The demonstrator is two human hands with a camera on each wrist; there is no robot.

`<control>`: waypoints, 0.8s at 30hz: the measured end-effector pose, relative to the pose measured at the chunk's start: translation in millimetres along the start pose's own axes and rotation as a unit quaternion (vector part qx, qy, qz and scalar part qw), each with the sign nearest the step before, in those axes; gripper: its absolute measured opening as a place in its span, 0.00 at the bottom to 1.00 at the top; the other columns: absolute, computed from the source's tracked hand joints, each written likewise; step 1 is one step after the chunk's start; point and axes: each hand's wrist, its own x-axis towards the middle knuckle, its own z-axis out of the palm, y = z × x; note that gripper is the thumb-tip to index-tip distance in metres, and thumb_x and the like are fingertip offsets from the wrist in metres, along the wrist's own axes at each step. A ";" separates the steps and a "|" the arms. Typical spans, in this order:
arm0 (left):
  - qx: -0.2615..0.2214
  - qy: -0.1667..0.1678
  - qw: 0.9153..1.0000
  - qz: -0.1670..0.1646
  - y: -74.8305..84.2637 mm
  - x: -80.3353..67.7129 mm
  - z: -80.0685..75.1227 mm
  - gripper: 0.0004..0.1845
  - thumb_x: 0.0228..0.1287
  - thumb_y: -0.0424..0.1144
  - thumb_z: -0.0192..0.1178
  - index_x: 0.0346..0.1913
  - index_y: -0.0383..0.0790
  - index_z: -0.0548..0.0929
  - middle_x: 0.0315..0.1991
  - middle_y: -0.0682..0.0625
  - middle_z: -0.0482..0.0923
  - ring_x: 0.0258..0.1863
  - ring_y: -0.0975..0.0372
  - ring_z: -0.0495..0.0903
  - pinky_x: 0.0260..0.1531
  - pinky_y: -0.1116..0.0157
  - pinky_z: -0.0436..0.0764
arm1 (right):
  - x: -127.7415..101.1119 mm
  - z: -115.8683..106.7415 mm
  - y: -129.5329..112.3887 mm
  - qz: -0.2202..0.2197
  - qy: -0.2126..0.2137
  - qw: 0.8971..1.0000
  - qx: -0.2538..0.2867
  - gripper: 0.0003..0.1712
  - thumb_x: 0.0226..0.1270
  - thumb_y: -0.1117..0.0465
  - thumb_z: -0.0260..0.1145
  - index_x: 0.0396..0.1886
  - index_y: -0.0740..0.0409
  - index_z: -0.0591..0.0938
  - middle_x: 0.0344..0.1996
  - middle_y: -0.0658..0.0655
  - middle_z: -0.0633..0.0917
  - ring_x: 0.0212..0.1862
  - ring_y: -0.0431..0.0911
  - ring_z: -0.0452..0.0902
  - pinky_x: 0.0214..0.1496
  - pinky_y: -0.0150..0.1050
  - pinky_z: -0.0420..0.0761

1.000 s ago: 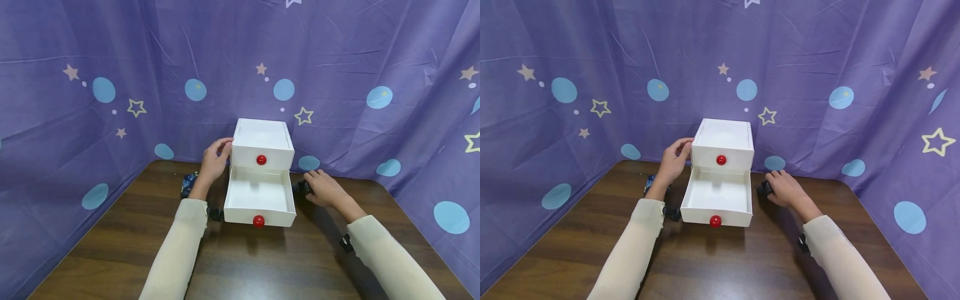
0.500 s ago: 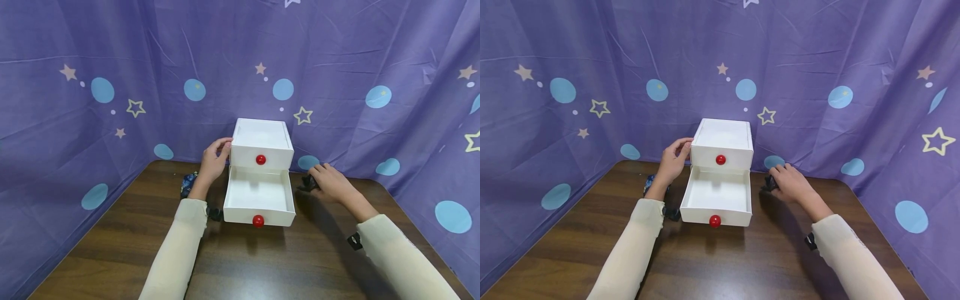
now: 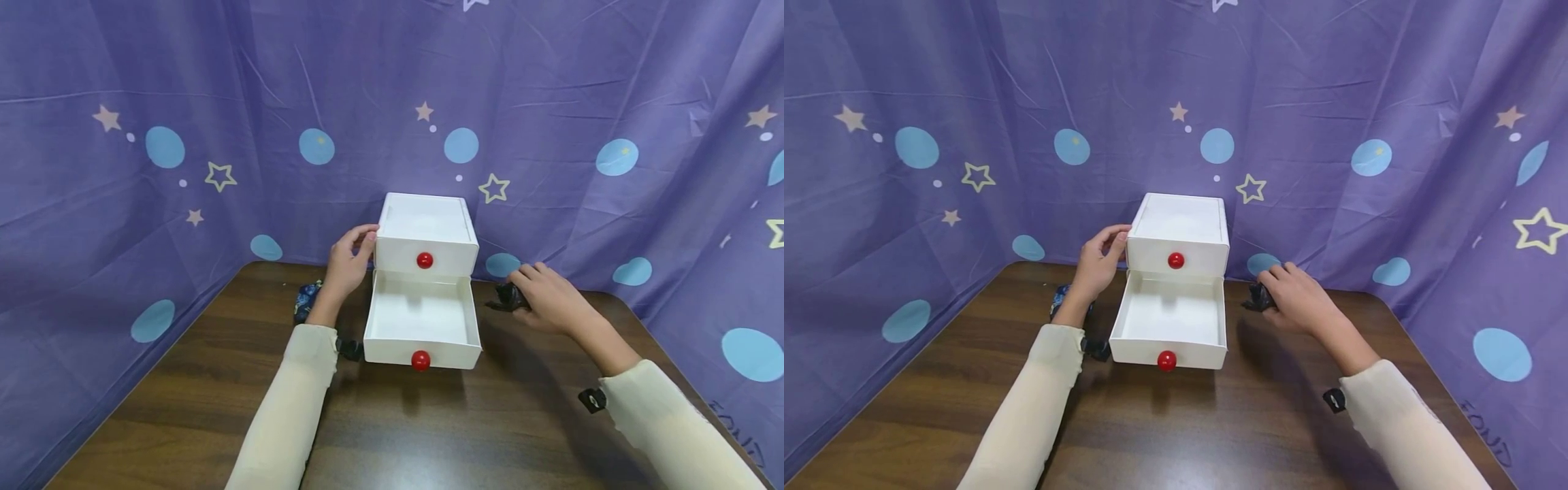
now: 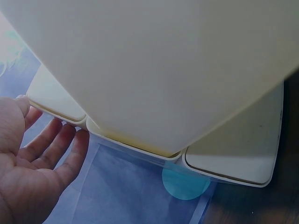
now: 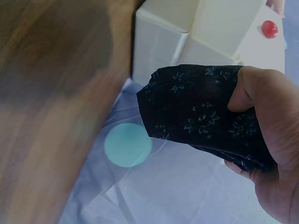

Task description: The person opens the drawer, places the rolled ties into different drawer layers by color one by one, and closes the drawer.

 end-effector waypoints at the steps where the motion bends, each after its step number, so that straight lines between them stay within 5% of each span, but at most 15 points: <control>1: -0.001 0.000 1.000 0.000 0.1 -0.2 -0.2 0.20 0.80 0.49 0.54 0.62 0.41 0.83 0.54 0.44 0.83 0.50 0.55 0.82 0.46 0.57 0.86 | 0.4 -2.5 -2.1 -0.003 0.003 1.000 -0.001 0.28 0.43 0.57 0.78 0.45 0.59 0.79 0.37 0.57 0.79 0.37 0.56 0.72 0.41 0.50 0.75; 24: 0.003 -0.004 1.000 -0.007 3.6 -0.9 -1.5 0.20 0.79 0.50 0.54 0.63 0.43 0.83 0.55 0.45 0.83 0.50 0.55 0.82 0.47 0.55 0.86 | 9.3 -53.7 -35.1 -0.038 0.090 0.995 0.008 0.30 0.40 0.59 0.76 0.48 0.60 0.79 0.36 0.57 0.78 0.35 0.54 0.70 0.38 0.48 0.73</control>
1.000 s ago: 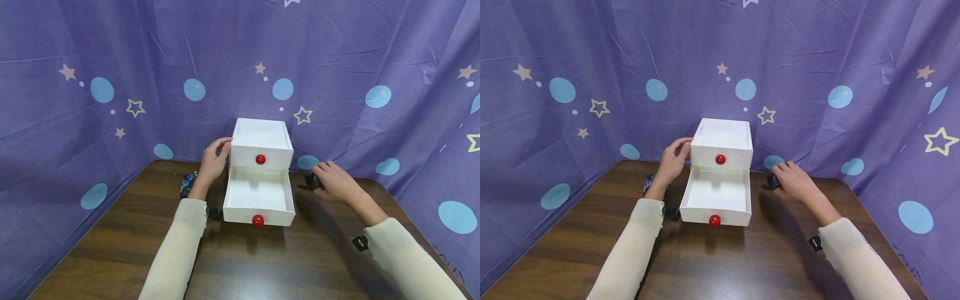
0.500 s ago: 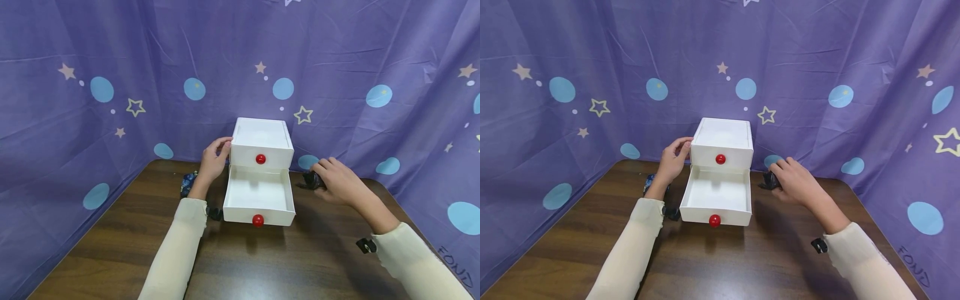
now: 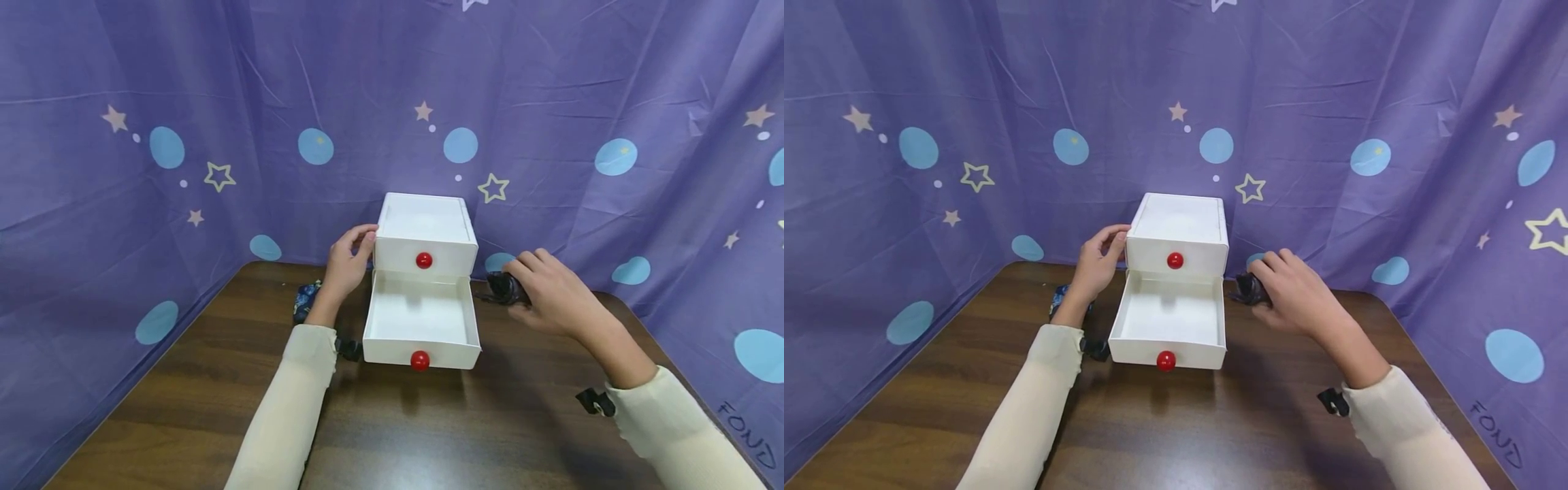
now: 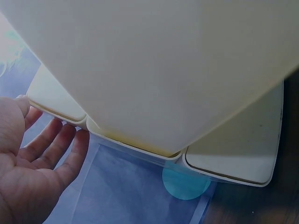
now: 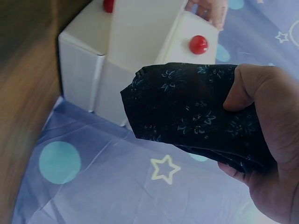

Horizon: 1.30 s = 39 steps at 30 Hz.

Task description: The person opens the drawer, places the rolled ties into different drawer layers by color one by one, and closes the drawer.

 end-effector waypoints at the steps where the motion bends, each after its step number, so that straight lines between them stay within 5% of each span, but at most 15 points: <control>1: 0.000 0.000 1.000 0.000 -0.1 -0.1 0.0 0.20 0.79 0.50 0.54 0.63 0.43 0.83 0.55 0.45 0.82 0.50 0.55 0.82 0.47 0.54 0.86 | 1.3 -1.8 -1.1 0.000 0.005 1.000 0.001 0.30 0.40 0.60 0.75 0.48 0.60 0.79 0.37 0.57 0.79 0.36 0.55 0.70 0.39 0.48 0.73; 28: -0.005 0.000 1.000 -0.002 -1.7 0.2 0.4 0.20 0.79 0.50 0.55 0.62 0.43 0.83 0.55 0.45 0.83 0.50 0.55 0.82 0.46 0.55 0.86 | 35.5 7.3 -36.7 -0.007 0.055 0.998 0.023 0.29 0.39 0.64 0.69 0.49 0.62 0.81 0.39 0.59 0.81 0.37 0.55 0.71 0.39 0.47 0.73; 39: -0.004 0.000 1.000 0.002 -1.9 1.3 0.0 0.20 0.79 0.50 0.54 0.62 0.42 0.83 0.53 0.45 0.83 0.49 0.55 0.82 0.45 0.56 0.86 | 47.2 24.8 -54.6 0.006 0.010 0.999 0.036 0.28 0.44 0.63 0.70 0.51 0.60 0.81 0.41 0.58 0.80 0.40 0.53 0.69 0.40 0.45 0.72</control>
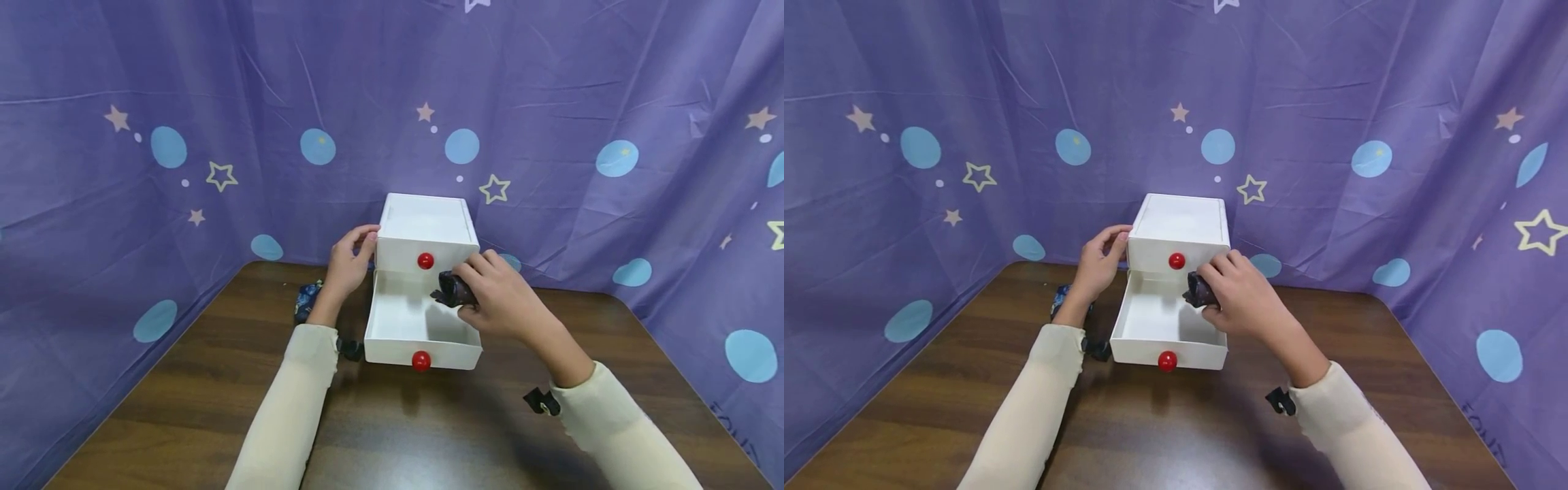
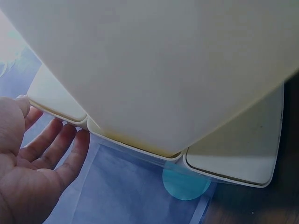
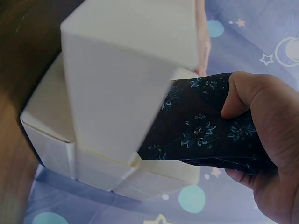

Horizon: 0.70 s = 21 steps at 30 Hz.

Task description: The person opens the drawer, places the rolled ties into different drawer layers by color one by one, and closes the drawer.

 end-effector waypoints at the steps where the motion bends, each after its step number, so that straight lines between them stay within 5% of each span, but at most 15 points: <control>1: 0.002 0.000 1.000 0.000 0.1 0.0 0.0 0.20 0.79 0.50 0.54 0.62 0.42 0.83 0.53 0.44 0.83 0.49 0.55 0.82 0.45 0.57 0.86 | 1.1 3.1 -0.8 -0.001 -0.004 1.000 -0.001 0.28 0.44 0.62 0.71 0.51 0.60 0.81 0.41 0.58 0.80 0.40 0.53 0.69 0.41 0.45 0.72; 11: 0.002 -0.002 1.000 -0.003 0.9 -0.6 0.2 0.20 0.80 0.49 0.55 0.62 0.42 0.83 0.53 0.45 0.83 0.49 0.56 0.81 0.45 0.57 0.85 | 9.2 35.0 -3.8 -0.011 -0.036 0.999 -0.008 0.31 0.44 0.60 0.78 0.52 0.60 0.81 0.42 0.58 0.80 0.42 0.53 0.70 0.45 0.46 0.74; 21: -0.001 -0.001 1.000 0.008 0.0 -0.5 -0.8 0.20 0.80 0.50 0.54 0.62 0.42 0.83 0.52 0.45 0.83 0.49 0.56 0.81 0.45 0.57 0.85 | 15.6 55.8 -6.6 0.023 -0.096 0.995 0.007 0.32 0.47 0.56 0.83 0.53 0.59 0.82 0.47 0.59 0.81 0.48 0.54 0.72 0.50 0.47 0.78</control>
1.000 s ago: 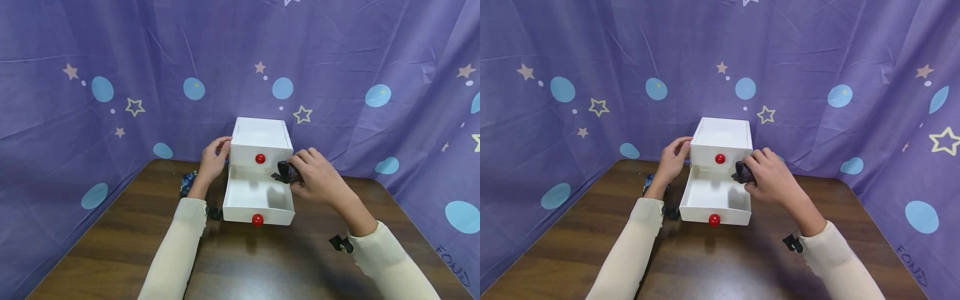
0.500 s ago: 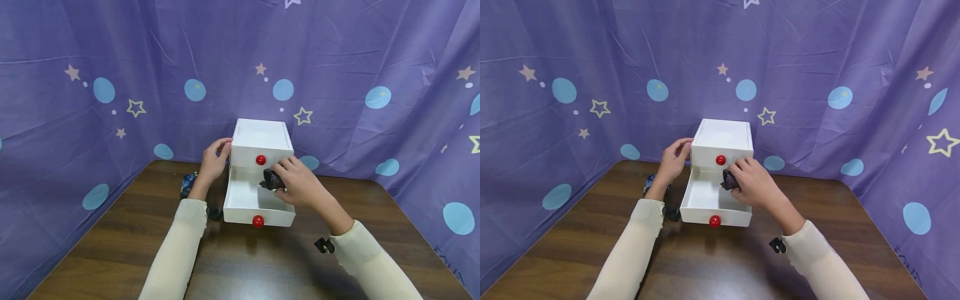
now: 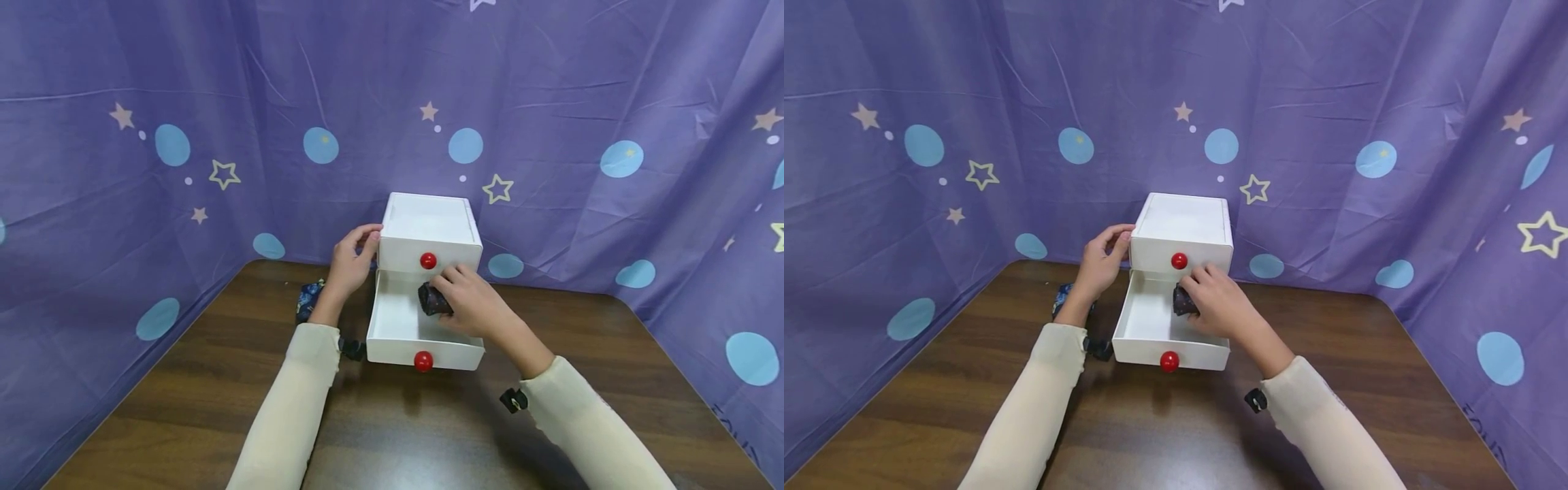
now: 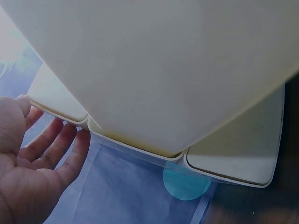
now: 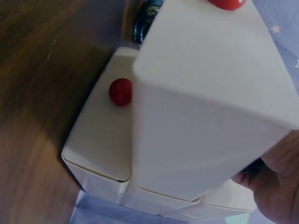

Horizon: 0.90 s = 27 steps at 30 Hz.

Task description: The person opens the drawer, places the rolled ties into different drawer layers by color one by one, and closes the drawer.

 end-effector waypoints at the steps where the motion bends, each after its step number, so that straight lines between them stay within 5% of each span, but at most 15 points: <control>1: 0.001 0.000 1.000 0.000 -0.1 0.2 0.1 0.20 0.79 0.50 0.55 0.62 0.42 0.83 0.52 0.45 0.83 0.49 0.56 0.81 0.45 0.57 0.86 | 0.7 1.4 -0.2 0.002 -0.003 1.000 0.001 0.33 0.47 0.56 0.83 0.53 0.59 0.82 0.47 0.59 0.81 0.48 0.54 0.72 0.50 0.47 0.78; 27: -0.006 -0.001 1.000 -0.012 2.9 -0.6 0.3 0.20 0.79 0.49 0.55 0.62 0.42 0.83 0.54 0.45 0.83 0.50 0.55 0.81 0.46 0.56 0.86 | 6.2 11.8 -4.2 0.004 -0.083 0.997 0.001 0.33 0.51 0.58 0.83 0.58 0.56 0.82 0.51 0.57 0.80 0.54 0.54 0.73 0.59 0.48 0.78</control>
